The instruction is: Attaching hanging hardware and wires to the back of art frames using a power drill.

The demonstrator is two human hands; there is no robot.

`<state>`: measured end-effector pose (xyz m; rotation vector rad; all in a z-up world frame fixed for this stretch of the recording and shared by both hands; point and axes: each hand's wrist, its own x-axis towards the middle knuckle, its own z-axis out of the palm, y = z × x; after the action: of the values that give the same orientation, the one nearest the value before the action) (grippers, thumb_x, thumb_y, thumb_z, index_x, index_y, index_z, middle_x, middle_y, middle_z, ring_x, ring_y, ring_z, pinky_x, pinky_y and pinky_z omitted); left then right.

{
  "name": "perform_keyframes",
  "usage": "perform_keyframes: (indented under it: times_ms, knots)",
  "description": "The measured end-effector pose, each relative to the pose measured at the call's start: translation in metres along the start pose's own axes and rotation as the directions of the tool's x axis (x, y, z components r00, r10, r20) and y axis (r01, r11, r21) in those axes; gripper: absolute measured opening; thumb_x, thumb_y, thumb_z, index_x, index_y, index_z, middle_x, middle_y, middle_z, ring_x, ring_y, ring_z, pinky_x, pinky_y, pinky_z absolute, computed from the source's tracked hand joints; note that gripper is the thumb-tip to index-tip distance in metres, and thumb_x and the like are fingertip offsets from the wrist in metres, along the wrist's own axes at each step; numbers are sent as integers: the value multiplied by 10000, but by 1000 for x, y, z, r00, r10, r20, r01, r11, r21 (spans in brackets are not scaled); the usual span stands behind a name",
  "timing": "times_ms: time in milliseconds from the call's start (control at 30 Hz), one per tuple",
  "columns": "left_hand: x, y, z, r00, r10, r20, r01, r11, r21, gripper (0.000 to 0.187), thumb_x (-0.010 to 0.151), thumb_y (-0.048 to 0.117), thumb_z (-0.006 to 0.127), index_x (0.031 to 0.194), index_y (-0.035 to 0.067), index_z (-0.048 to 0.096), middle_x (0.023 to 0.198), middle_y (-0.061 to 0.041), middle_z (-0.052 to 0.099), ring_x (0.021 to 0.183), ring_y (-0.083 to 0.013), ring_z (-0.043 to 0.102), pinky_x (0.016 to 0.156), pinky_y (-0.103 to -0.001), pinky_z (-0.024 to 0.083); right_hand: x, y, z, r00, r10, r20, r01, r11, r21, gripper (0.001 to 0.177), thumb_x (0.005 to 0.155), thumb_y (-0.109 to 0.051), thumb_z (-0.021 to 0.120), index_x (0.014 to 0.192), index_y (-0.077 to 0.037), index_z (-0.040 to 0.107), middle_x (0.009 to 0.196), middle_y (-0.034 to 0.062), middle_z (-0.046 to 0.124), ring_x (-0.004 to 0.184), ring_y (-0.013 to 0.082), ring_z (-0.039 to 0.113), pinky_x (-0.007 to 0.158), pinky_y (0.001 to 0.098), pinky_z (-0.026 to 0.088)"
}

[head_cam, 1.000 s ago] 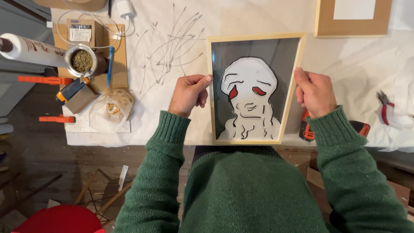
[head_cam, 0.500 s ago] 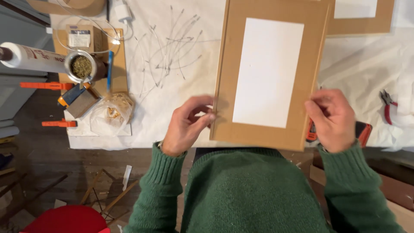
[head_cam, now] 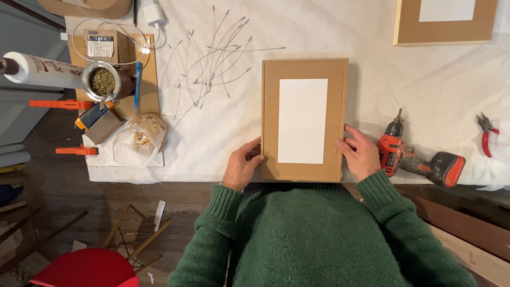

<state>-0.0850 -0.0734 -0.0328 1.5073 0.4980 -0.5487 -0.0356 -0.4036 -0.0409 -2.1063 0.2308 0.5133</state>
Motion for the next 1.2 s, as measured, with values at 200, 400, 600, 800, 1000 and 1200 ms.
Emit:
perform_keyframes:
  times_ms: [200, 400, 600, 800, 1000, 1200]
  knots:
    - [3, 3, 2, 973, 215, -78, -181, 933, 312, 493, 881, 31, 721, 1364, 24, 621, 1129, -140, 656, 927, -193, 686, 850, -322, 585, 5, -18, 2, 1000, -11, -19, 9, 994, -110, 528, 956, -195, 709, 1449, -67, 571, 1013, 118, 779, 857, 136, 726, 792, 271, 546]
    - [39, 31, -24, 869, 339, -359, -28, 761, 649, 237, 976, 221, 678, 1070, 5, 689, 919, -187, 752, 819, -350, 721, 732, -427, 574, 5, -3, 7, 995, 78, -66, -83, 993, -83, 519, 913, -195, 757, 1400, -74, 626, 1027, 124, 766, 894, 169, 729, 821, 301, 569]
    - [102, 68, -45, 884, 245, -399, 151, 658, 738, 359, 984, 314, 637, 1068, -33, 603, 910, -231, 737, 837, -428, 710, 752, -496, 571, 0, -4, 11, 990, 97, -104, -102, 994, -38, 490, 916, -182, 747, 1377, -58, 636, 1064, 128, 765, 931, 169, 722, 839, 298, 564]
    - [113, 63, -58, 859, 236, -455, 211, 645, 734, 311, 940, 268, 594, 928, -27, 692, 873, -252, 730, 846, -448, 702, 791, -516, 562, -17, -28, 9, 959, 133, -250, -116, 990, 81, 306, 973, -188, 693, 1238, -36, 714, 1099, 106, 752, 867, 145, 738, 784, 282, 587]
    - [60, 91, -69, 960, 74, -271, 60, 889, 454, 328, 966, 237, 607, 956, -70, 723, 643, -180, 725, 528, -241, 698, 556, -364, 571, -41, -28, 7, 948, 157, -277, -140, 987, 79, 272, 992, -152, 689, 1221, -10, 726, 1033, 107, 757, 884, 151, 714, 801, 274, 559]
    - [29, 93, -49, 999, 50, -4, -43, 898, 437, 202, 940, 150, 630, 989, -30, 708, 661, -82, 728, 489, -127, 671, 455, -287, 551, -62, -16, 19, 953, 206, -221, -174, 972, 157, 268, 1012, -146, 638, 1212, 19, 705, 992, 76, 771, 906, 122, 735, 816, 263, 568]
